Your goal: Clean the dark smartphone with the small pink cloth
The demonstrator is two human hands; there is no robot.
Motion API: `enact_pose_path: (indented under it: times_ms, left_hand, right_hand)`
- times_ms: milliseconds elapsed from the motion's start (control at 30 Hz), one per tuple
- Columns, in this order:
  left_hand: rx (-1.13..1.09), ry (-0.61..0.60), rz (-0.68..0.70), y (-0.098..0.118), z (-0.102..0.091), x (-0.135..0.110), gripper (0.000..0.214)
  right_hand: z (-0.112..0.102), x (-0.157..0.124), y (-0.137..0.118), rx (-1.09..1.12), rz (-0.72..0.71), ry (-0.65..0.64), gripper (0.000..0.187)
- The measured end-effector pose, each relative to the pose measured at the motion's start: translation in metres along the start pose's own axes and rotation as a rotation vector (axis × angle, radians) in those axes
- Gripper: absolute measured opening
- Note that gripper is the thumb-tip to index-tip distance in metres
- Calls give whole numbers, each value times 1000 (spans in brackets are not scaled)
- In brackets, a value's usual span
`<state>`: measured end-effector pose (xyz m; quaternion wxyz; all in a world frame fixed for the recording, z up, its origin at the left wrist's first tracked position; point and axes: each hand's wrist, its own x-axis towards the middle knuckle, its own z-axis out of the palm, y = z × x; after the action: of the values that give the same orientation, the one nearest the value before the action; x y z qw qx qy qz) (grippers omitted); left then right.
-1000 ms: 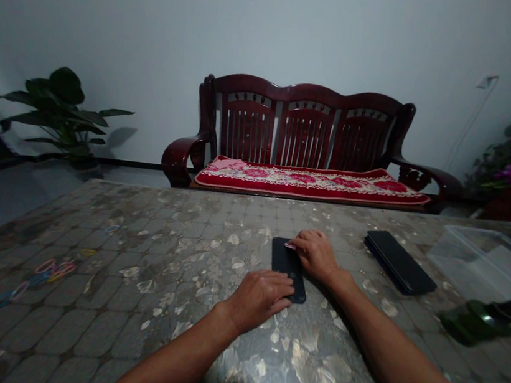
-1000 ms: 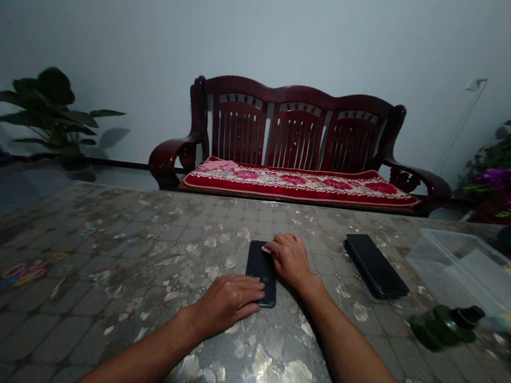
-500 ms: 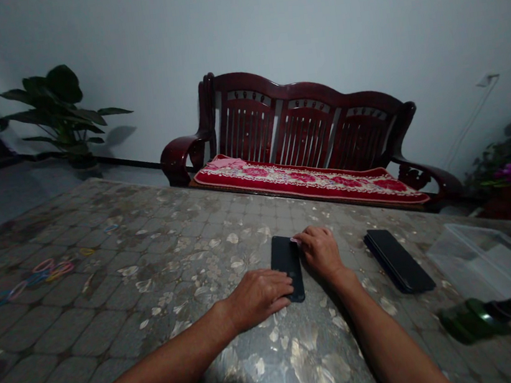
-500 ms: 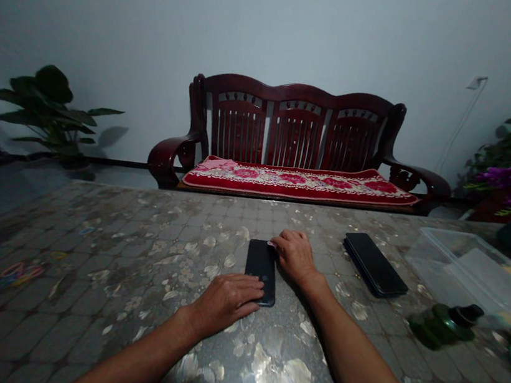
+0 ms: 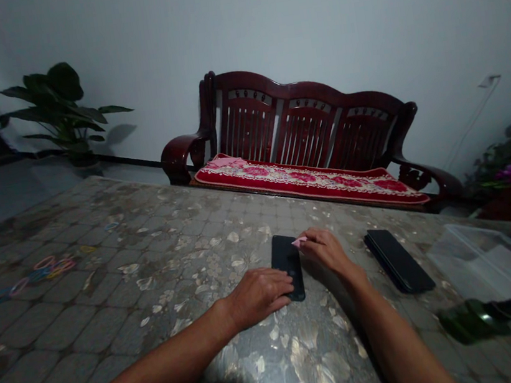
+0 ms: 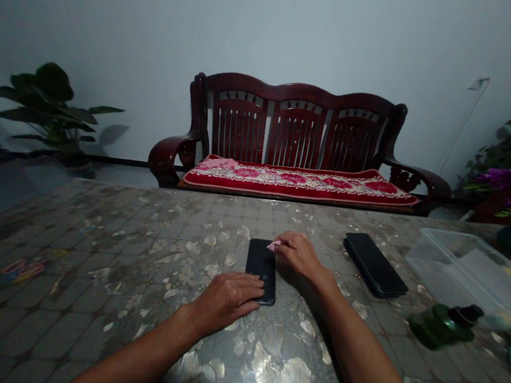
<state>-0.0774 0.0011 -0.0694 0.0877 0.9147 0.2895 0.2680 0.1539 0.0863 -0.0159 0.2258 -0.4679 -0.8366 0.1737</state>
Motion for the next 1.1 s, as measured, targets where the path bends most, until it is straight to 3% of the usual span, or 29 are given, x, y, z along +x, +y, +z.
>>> enact_pose_path:
  times_ms: [167, 367, 500, 700, 933, 1000, 1100]
  left_hand:
    - [-1, 6, -8, 0, 0, 0, 22]
    - [1, 2, -12, 0, -1, 0, 21]
    - [-1, -11, -14, 2, -3, 1, 20]
    - [-2, -9, -11, 5, -6, 3, 19]
    - [-5, -15, -3, 5, -7, 3, 17]
    - [-8, -13, -5, 4, -6, 3, 19]
    - [-5, -7, -6, 3, -4, 2, 20]
  right_hand:
    - [7, 2, 12, 77, 96, 42, 29]
    - [9, 4, 10, 67, 69, 41, 36]
    - [8, 3, -1, -69, 18, 51, 28]
    - [12, -4, -15, -298, -141, -15, 20]
    - [6, -4, -15, -206, -227, -183, 18]
    - [5, -1, -13, -238, -183, -150, 18]
    - [7, 1, -11, -344, -77, 7, 20]
